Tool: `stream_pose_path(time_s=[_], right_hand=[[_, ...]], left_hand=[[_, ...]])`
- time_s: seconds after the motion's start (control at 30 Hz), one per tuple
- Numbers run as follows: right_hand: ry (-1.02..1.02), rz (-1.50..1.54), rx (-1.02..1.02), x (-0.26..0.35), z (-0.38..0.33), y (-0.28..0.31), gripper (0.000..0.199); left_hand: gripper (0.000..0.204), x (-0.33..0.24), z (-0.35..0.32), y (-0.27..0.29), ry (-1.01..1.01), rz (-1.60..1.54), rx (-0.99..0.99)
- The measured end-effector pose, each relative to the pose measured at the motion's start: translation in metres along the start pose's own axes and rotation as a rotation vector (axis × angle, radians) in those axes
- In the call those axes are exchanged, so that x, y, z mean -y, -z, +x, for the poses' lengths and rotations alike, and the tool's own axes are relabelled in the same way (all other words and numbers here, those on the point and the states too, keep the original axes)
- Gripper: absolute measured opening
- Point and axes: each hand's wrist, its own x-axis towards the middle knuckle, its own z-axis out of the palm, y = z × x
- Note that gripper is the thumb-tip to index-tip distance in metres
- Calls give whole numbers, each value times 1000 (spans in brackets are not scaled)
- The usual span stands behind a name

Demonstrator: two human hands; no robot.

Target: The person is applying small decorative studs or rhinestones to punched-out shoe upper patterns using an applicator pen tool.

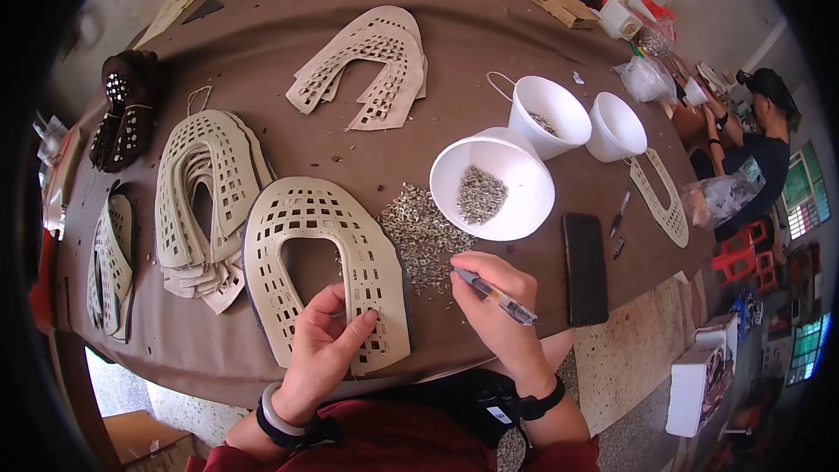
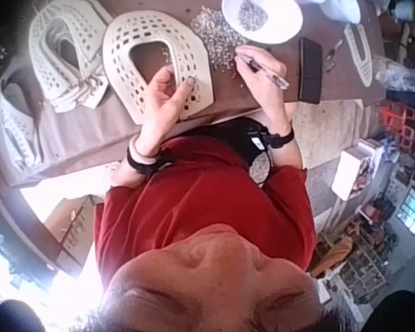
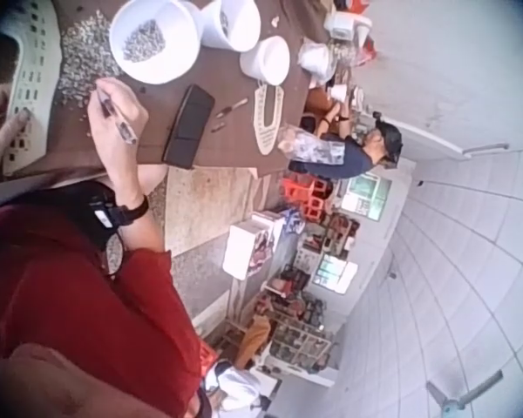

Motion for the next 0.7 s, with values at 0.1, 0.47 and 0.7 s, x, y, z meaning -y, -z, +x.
stream_pose_path(time_s=[0.1,0.47,0.7], right_hand=[[-38,-71,-22,3,0,-1,16],[-61,-180,34,10,10,2,14],[-63,-191,48,5,9,5,14]], left_hand=[[29,0,1,0,-13,-18,0],[35,3,2,3,4,26,26],[34,1,1,3,-4,31,25]])
